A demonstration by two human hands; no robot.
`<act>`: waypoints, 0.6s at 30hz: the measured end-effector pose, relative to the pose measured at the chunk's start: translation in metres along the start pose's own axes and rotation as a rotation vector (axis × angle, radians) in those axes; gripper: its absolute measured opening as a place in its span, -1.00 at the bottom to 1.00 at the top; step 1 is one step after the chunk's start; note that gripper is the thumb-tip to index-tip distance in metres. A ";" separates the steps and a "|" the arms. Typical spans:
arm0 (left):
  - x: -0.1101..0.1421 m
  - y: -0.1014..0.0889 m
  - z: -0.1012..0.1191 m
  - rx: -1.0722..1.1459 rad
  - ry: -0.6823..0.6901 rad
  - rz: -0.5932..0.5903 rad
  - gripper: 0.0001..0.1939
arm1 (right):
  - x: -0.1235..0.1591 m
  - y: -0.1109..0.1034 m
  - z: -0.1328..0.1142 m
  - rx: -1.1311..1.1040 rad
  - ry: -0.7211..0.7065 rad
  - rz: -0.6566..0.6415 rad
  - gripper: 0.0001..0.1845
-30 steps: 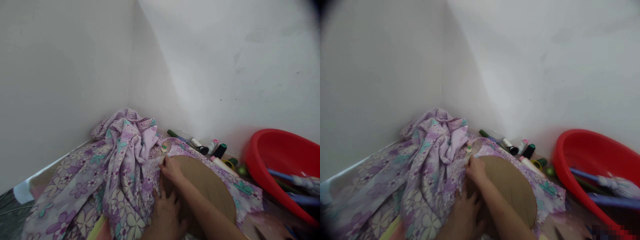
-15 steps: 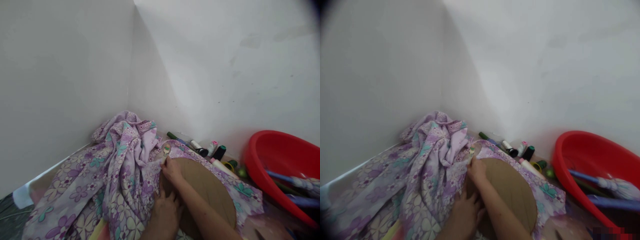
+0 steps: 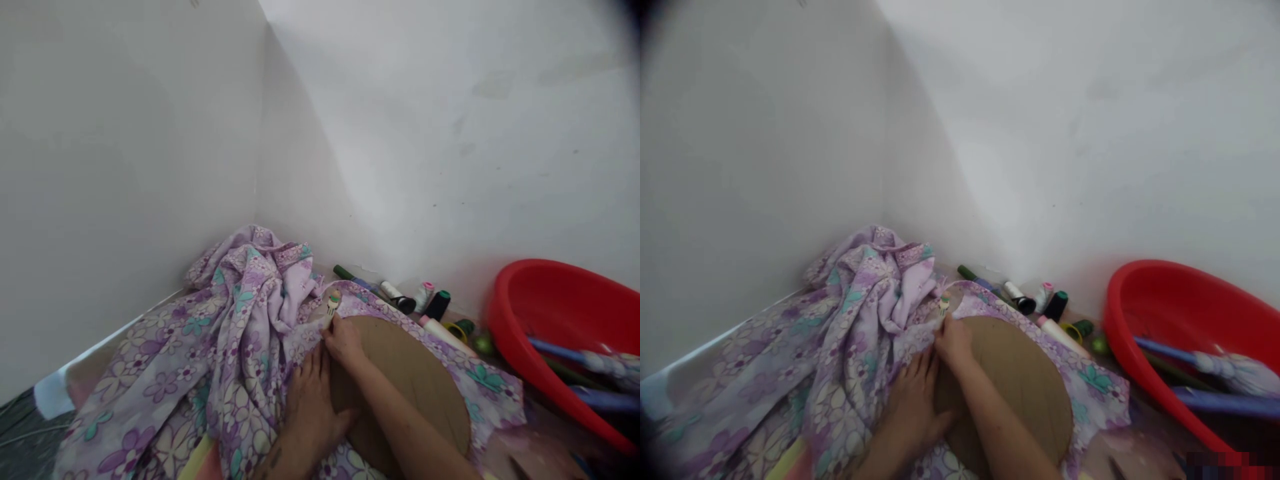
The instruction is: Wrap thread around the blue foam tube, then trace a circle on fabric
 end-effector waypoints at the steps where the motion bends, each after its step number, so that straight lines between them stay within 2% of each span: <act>1: 0.000 0.000 -0.001 -0.004 -0.004 0.000 -0.05 | 0.000 0.000 0.000 0.002 -0.003 -0.001 -0.73; 12: 0.002 -0.005 -0.003 -0.029 -0.012 0.056 -0.05 | 0.004 -0.002 -0.008 0.015 -0.055 -0.023 -0.75; 18: 0.001 -0.006 -0.004 -0.039 -0.063 0.021 -0.04 | 0.009 -0.004 -0.012 0.021 -0.049 -0.080 -0.74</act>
Point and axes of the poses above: each hand's wrist, its own x-axis away from the middle knuckle, its own y-axis out of the palm, z = x × y, the point moved 9 cm from there along -x, towards the middle knuckle, and after that the axes turned 6 degrees about -x, right-handed, at the moved point
